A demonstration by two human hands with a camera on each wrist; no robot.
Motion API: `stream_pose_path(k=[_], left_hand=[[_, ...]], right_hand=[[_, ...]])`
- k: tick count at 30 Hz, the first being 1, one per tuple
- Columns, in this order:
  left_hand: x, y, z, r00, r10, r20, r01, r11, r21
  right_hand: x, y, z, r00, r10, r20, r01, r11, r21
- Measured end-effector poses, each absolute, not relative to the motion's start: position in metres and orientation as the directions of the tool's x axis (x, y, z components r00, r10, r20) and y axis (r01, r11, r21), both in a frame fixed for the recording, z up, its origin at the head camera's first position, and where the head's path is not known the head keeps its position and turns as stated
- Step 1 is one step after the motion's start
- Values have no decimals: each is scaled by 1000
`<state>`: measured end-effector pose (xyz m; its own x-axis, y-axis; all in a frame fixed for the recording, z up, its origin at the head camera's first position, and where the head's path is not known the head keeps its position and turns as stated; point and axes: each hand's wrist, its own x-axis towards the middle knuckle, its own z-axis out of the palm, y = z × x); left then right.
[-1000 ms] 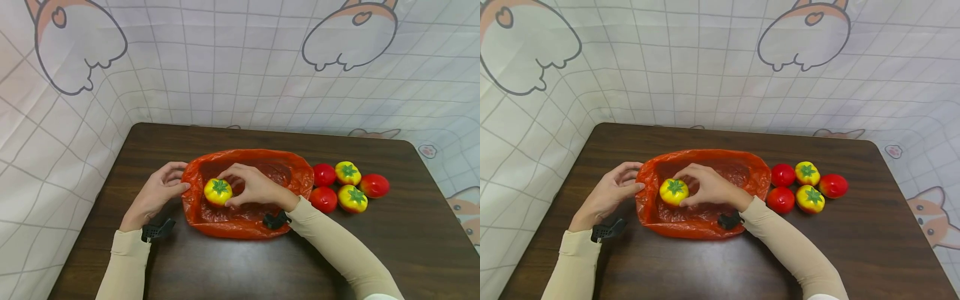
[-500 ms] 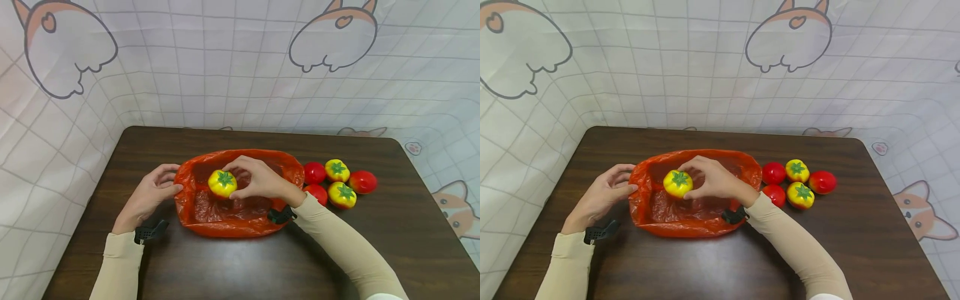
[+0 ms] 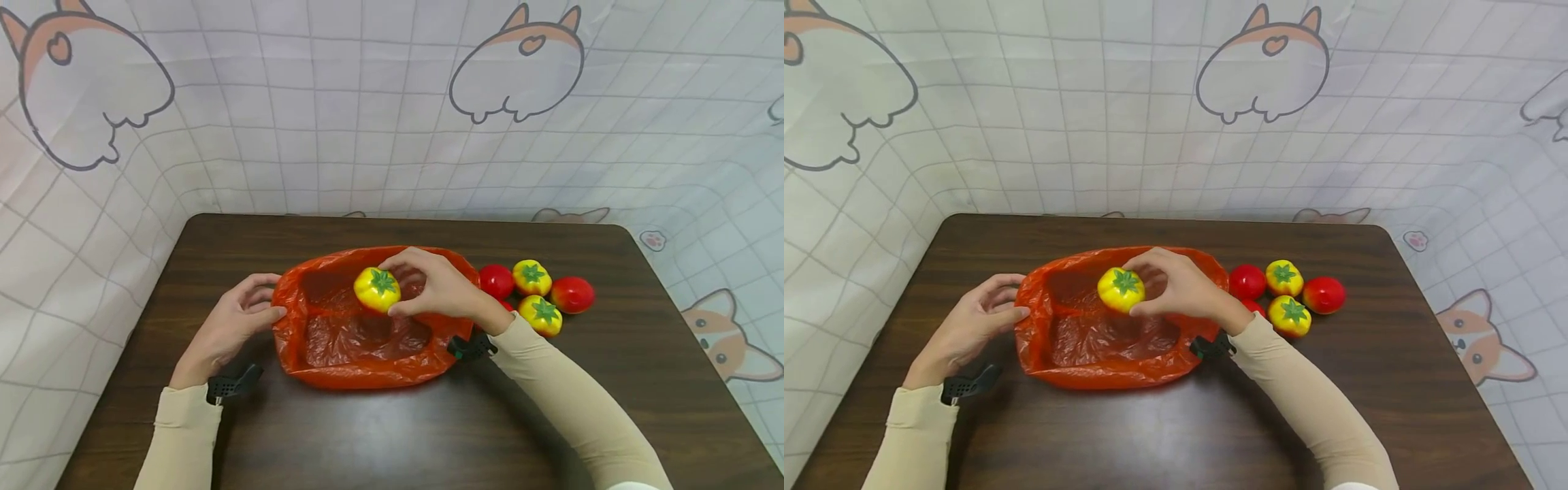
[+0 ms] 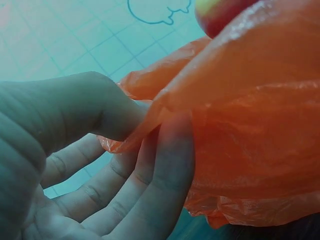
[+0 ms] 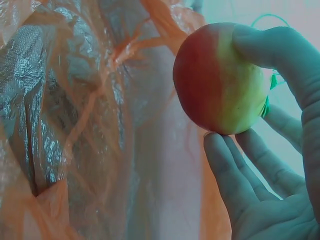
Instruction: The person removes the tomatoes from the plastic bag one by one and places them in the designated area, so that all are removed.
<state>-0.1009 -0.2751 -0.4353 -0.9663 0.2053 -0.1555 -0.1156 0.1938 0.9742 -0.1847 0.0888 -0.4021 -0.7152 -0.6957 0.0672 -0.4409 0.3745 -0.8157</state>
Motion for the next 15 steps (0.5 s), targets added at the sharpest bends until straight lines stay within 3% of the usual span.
stream_pose_path(k=[15], left_hand=[[-101,-272,-434,-967,207,-149,-97,242,965]], right_hand=[[-190,147,-399,-786,-606,125,-424,381,-822]])
